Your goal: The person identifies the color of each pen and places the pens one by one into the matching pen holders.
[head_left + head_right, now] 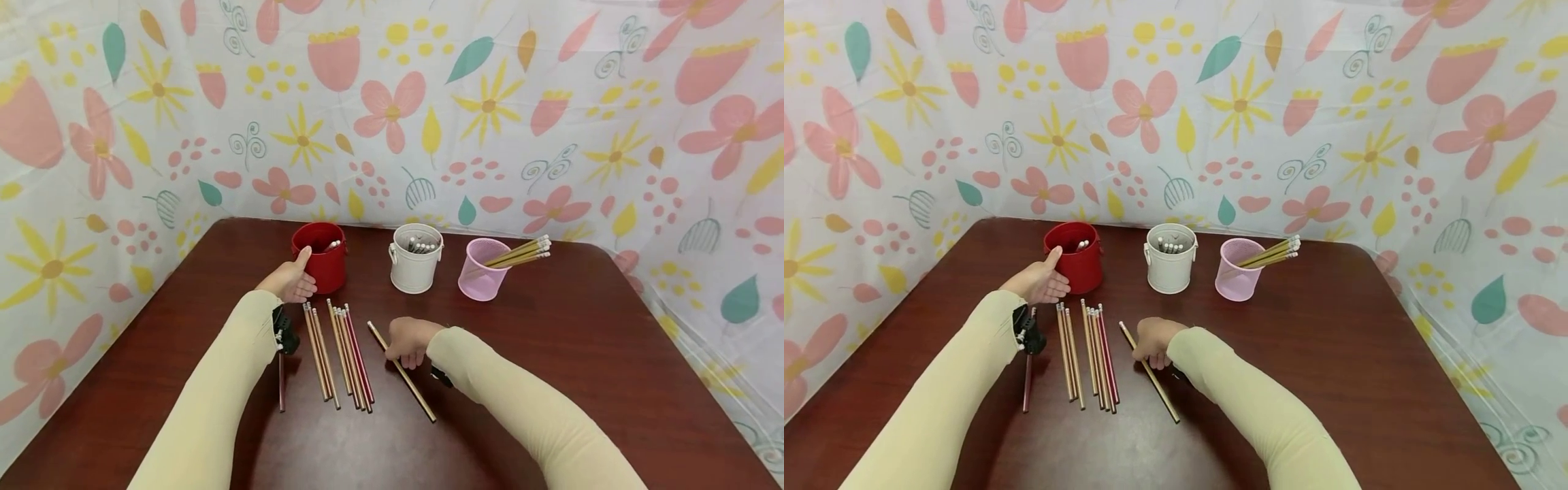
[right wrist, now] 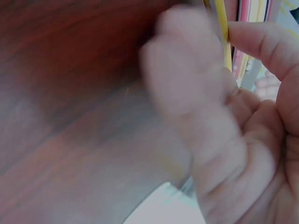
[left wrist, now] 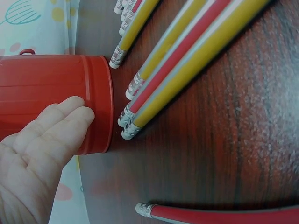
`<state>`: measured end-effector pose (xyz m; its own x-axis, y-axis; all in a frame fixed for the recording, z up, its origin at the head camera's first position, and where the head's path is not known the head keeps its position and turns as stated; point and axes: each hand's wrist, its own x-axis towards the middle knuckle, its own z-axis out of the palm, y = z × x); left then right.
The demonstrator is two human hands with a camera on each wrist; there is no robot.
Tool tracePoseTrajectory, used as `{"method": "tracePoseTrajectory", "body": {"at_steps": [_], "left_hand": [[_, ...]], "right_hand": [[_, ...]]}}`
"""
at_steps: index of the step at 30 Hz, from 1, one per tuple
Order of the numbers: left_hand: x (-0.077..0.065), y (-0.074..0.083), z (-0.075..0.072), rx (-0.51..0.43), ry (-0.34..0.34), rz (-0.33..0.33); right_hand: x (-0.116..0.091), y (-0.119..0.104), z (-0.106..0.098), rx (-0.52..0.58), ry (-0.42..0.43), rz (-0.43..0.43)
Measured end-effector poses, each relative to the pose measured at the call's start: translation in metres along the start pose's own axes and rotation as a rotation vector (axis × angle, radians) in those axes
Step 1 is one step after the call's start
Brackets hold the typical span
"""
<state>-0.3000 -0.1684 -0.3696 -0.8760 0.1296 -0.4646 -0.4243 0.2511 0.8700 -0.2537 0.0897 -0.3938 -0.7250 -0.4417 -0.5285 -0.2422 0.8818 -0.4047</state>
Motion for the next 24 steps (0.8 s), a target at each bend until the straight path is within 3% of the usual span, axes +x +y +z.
{"method": "tracePoseTrajectory", "body": {"at_steps": [6,13,18,24], "left_hand": [[0.0,0.001,0.0,0.017,0.005,-0.006],[0.002,0.0,0.0,0.026,0.013,-0.003],[0.003,-0.002,0.0,0.015,0.025,-0.013],[0.004,-0.001,0.001,0.015,0.027,-0.01]], "right_hand": [[-0.008,0.007,-0.015,0.119,0.125,-0.103],[-0.022,0.016,-0.042,0.12,0.424,-0.348],[-0.033,0.022,-0.058,0.184,0.638,-0.409],[-0.049,0.037,-0.077,0.262,0.8,-0.447]]}}
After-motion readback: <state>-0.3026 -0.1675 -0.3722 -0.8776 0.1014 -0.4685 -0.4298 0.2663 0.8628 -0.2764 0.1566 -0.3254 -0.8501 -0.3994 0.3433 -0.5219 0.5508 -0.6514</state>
